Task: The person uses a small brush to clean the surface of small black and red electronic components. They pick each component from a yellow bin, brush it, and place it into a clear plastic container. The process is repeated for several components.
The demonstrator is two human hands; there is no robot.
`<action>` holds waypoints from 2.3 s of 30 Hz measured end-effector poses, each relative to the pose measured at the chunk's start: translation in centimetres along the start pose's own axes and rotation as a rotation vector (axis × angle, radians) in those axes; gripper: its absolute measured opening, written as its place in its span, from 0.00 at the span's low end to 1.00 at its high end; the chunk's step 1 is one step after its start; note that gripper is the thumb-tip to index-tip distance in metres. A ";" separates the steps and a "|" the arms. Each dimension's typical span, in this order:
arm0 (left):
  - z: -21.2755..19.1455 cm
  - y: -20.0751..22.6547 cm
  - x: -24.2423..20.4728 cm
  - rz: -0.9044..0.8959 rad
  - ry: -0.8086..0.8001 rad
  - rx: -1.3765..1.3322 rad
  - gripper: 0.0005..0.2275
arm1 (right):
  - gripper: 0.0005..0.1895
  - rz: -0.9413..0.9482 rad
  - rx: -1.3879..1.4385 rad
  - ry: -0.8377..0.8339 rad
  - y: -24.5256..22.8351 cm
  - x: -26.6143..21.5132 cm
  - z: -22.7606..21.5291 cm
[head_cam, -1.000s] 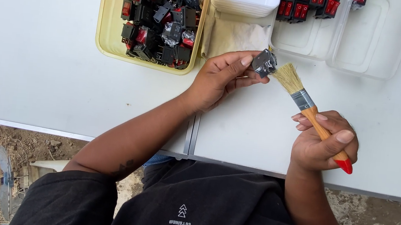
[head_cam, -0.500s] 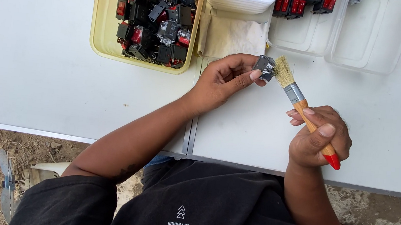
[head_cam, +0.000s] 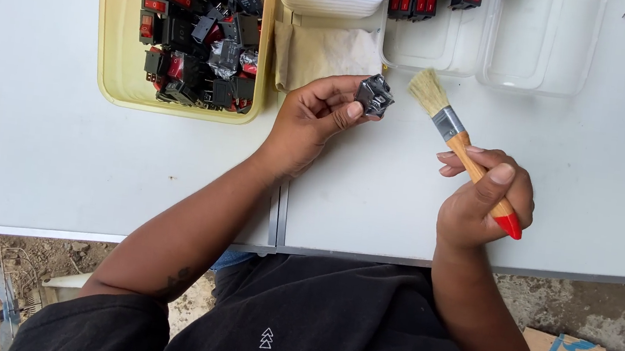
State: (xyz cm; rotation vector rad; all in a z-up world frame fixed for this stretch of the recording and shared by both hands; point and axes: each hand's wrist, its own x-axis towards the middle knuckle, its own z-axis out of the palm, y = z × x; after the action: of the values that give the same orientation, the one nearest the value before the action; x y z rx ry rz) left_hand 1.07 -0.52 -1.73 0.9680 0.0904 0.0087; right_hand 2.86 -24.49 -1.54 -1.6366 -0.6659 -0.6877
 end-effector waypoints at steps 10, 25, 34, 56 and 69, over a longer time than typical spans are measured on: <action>-0.8 -0.2 0.3 0.028 0.078 0.054 0.19 | 0.22 0.294 0.225 -0.036 -1.2 0.3 0.1; -1.0 0.3 -0.4 -0.055 -0.134 0.114 0.17 | 0.27 0.454 0.315 0.166 -1.8 -0.6 -0.4; -0.2 0.9 -0.5 -0.100 -0.234 -0.124 0.13 | 0.28 0.545 -0.088 0.365 -2.9 1.4 1.0; -0.2 0.0 -0.5 -0.053 -0.311 -0.013 0.15 | 0.27 0.139 0.247 0.394 0.4 -2.7 -1.7; 0.3 1.2 -1.2 0.025 -0.199 0.094 0.16 | 0.28 0.279 -0.105 0.561 -1.6 -0.1 0.6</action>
State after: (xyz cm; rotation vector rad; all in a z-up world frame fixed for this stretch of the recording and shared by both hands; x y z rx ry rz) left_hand -0.01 -0.19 -0.50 1.0585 -0.1055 -0.0699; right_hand 1.66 -23.67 -0.67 -1.4938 0.0030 -0.9319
